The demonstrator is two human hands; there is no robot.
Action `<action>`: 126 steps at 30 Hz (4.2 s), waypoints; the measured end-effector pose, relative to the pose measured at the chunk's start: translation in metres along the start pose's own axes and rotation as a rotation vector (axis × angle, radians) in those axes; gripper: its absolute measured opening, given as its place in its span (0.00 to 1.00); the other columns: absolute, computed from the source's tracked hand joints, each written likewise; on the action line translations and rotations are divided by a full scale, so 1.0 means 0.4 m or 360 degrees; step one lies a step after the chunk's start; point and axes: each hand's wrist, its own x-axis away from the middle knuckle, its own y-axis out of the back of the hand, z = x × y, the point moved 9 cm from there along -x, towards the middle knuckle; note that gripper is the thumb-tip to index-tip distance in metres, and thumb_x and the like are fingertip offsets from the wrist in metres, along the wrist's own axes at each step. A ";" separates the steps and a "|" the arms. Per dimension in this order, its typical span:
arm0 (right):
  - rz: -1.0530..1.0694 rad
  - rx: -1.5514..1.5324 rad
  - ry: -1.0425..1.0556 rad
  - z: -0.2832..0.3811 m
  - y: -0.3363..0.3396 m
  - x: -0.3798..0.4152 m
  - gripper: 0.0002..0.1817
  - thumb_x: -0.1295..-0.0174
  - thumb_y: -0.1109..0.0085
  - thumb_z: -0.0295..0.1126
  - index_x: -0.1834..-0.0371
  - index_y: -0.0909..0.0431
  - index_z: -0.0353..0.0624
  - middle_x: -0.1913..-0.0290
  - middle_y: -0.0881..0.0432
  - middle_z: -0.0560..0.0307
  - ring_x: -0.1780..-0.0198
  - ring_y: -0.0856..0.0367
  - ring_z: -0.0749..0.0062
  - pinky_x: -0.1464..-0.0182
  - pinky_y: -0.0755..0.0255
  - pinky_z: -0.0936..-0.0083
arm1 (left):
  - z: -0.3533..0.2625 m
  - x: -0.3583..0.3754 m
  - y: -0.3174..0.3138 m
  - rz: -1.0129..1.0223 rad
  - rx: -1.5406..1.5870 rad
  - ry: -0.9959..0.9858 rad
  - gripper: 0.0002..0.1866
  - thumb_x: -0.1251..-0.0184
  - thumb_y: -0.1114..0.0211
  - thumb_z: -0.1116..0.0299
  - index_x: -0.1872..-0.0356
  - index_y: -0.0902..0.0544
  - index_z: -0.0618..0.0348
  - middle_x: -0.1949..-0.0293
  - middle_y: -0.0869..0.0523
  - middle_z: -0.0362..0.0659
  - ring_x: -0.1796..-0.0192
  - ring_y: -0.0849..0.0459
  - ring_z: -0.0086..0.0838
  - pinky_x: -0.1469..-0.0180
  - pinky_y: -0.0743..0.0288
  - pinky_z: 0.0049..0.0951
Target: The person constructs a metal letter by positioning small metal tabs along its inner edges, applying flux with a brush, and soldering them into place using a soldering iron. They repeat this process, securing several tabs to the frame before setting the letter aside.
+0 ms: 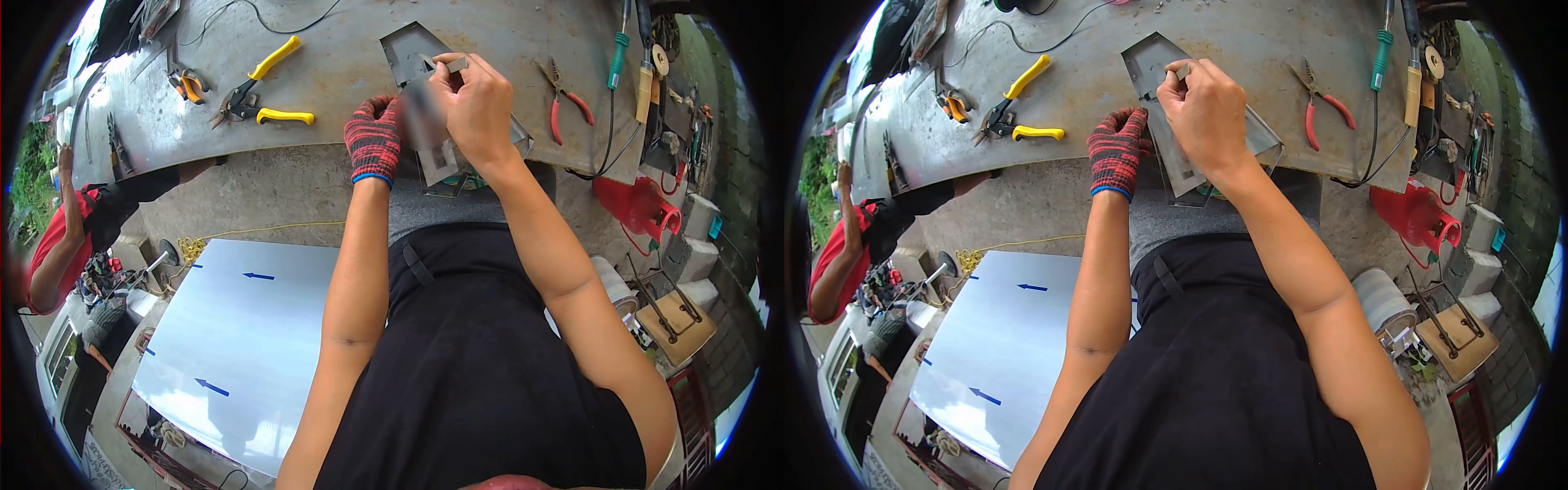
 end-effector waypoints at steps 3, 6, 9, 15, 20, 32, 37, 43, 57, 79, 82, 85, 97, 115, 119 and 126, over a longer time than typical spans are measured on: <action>-0.0014 0.0001 0.0021 0.003 0.002 -0.001 0.05 0.41 0.33 0.24 0.65 0.12 0.35 0.68 0.13 0.47 0.74 0.15 0.55 0.68 0.22 0.64 | -0.001 -0.003 0.000 0.0005 -0.0010 -0.0009 0.16 0.31 0.26 0.61 0.52 0.12 0.63 0.65 0.09 0.44 0.73 0.13 0.24 0.70 0.18 0.27; -0.0011 0.0019 0.0036 0.006 0.001 -0.003 0.05 0.40 0.33 0.24 0.65 0.12 0.35 0.68 0.13 0.46 0.73 0.14 0.55 0.68 0.22 0.64 | -0.001 -0.005 0.001 0.0012 -0.0019 -0.0024 0.16 0.31 0.26 0.60 0.51 0.12 0.63 0.65 0.09 0.44 0.73 0.13 0.24 0.69 0.18 0.27; -0.0025 0.0016 0.0056 0.009 0.001 -0.001 0.05 0.40 0.33 0.25 0.65 0.12 0.35 0.67 0.13 0.46 0.73 0.14 0.55 0.68 0.21 0.64 | 0.005 -0.010 -0.001 0.0019 -0.0018 -0.0015 0.17 0.31 0.26 0.60 0.51 0.12 0.63 0.65 0.09 0.44 0.73 0.13 0.24 0.69 0.18 0.28; 0.0015 -0.0029 -0.0022 0.003 0.000 -0.004 0.05 0.39 0.33 0.25 0.64 0.12 0.34 0.67 0.13 0.45 0.72 0.14 0.54 0.67 0.21 0.64 | 0.005 -0.008 0.000 0.0005 -0.0029 -0.0002 0.18 0.30 0.26 0.59 0.50 0.12 0.64 0.64 0.08 0.45 0.73 0.13 0.25 0.69 0.18 0.28; -0.0021 -0.0054 0.0044 0.009 -0.004 -0.011 0.05 0.39 0.33 0.25 0.63 0.12 0.34 0.68 0.13 0.45 0.72 0.13 0.54 0.67 0.21 0.64 | 0.005 -0.009 0.000 0.0015 -0.0027 -0.0019 0.18 0.30 0.26 0.59 0.50 0.12 0.64 0.64 0.08 0.45 0.73 0.13 0.25 0.69 0.18 0.28; -0.0082 0.0039 0.0058 0.014 0.068 -0.065 0.05 0.38 0.32 0.26 0.63 0.12 0.36 0.71 0.13 0.48 0.74 0.14 0.57 0.69 0.22 0.68 | 0.007 -0.017 -0.004 0.0049 0.0007 -0.0090 0.16 0.30 0.27 0.59 0.51 0.12 0.63 0.66 0.09 0.44 0.73 0.14 0.25 0.69 0.18 0.28; -0.0653 0.0133 0.0022 -0.071 0.315 -0.207 0.08 0.36 0.33 0.30 0.65 0.11 0.37 0.69 0.12 0.45 0.71 0.12 0.52 0.66 0.21 0.63 | 0.018 -0.017 -0.008 0.0086 0.0029 -0.0049 0.16 0.29 0.27 0.60 0.50 0.12 0.63 0.65 0.10 0.44 0.74 0.15 0.25 0.69 0.19 0.29; -0.0867 0.0716 0.0063 -0.230 0.445 -0.387 0.11 0.35 0.35 0.35 0.65 0.11 0.38 0.68 0.11 0.41 0.66 0.12 0.43 0.62 0.19 0.56 | 0.030 -0.037 -0.011 0.0097 0.0003 -0.0092 0.18 0.29 0.27 0.59 0.49 0.13 0.64 0.65 0.10 0.45 0.75 0.15 0.25 0.71 0.19 0.29; -0.0658 0.0752 -0.0410 -0.527 0.598 -0.345 0.31 0.36 0.32 0.59 0.57 0.10 0.36 0.66 0.11 0.46 0.54 0.12 0.48 0.47 0.22 0.57 | 0.049 -0.044 0.001 0.0006 0.0038 0.0013 0.15 0.28 0.27 0.60 0.52 0.14 0.61 0.68 0.12 0.42 0.78 0.18 0.23 0.75 0.21 0.26; 0.0260 -0.0154 -0.0751 -0.399 0.713 -0.101 0.28 0.27 0.32 0.37 0.30 0.30 0.40 0.58 0.15 0.59 0.66 0.16 0.82 0.68 0.24 0.85 | 0.010 -0.012 -0.004 0.0054 0.0025 -0.0051 0.18 0.29 0.27 0.61 0.46 0.12 0.62 0.59 0.08 0.44 0.72 0.13 0.26 0.67 0.18 0.29; 0.0549 -0.0174 -0.0698 -0.209 0.621 -0.016 0.28 0.26 0.34 0.34 0.27 0.32 0.41 0.61 0.17 0.61 0.69 0.23 0.87 0.70 0.31 0.86 | 0.010 -0.007 -0.004 0.0050 0.0014 -0.0052 0.18 0.30 0.27 0.61 0.46 0.12 0.62 0.59 0.08 0.44 0.72 0.13 0.26 0.67 0.17 0.29; 0.0847 -0.0235 -0.0714 -0.085 0.491 0.087 0.29 0.28 0.36 0.30 0.25 0.31 0.42 0.64 0.18 0.58 0.66 0.24 0.85 0.65 0.28 0.80 | 0.009 -0.016 -0.005 0.0048 -0.0014 -0.0053 0.18 0.30 0.27 0.61 0.46 0.12 0.62 0.59 0.08 0.45 0.72 0.13 0.26 0.67 0.17 0.29; 0.0975 0.0318 -0.0144 0.029 0.356 0.231 0.31 0.34 0.33 0.28 0.26 0.25 0.47 0.61 0.16 0.44 0.62 0.16 0.45 0.56 0.23 0.59 | 0.010 -0.015 -0.007 0.0064 -0.0039 -0.0051 0.21 0.30 0.26 0.59 0.44 0.14 0.62 0.56 0.08 0.47 0.70 0.12 0.28 0.66 0.15 0.30; 0.1051 0.0387 -0.0145 0.026 0.322 0.224 0.31 0.33 0.33 0.29 0.25 0.27 0.45 0.62 0.18 0.45 0.64 0.17 0.45 0.58 0.24 0.54 | 0.013 -0.022 -0.008 0.0022 0.0036 -0.0067 0.15 0.30 0.27 0.62 0.48 0.12 0.58 0.62 0.09 0.44 0.71 0.13 0.26 0.71 0.18 0.28; 0.1049 0.0431 -0.0091 0.030 0.322 0.222 0.32 0.33 0.33 0.29 0.25 0.27 0.46 0.62 0.18 0.45 0.64 0.17 0.45 0.59 0.24 0.53 | 0.012 -0.024 -0.010 0.0070 0.0000 -0.0041 0.19 0.29 0.27 0.61 0.43 0.15 0.59 0.57 0.09 0.45 0.69 0.11 0.28 0.68 0.18 0.28; 0.1049 0.0530 0.0009 0.052 0.322 0.223 0.32 0.34 0.33 0.28 0.25 0.27 0.46 0.63 0.19 0.46 0.67 0.17 0.46 0.60 0.22 0.53 | 0.006 -0.023 -0.009 0.0036 0.0000 -0.0074 0.16 0.30 0.27 0.62 0.47 0.13 0.59 0.63 0.10 0.43 0.72 0.13 0.25 0.71 0.18 0.27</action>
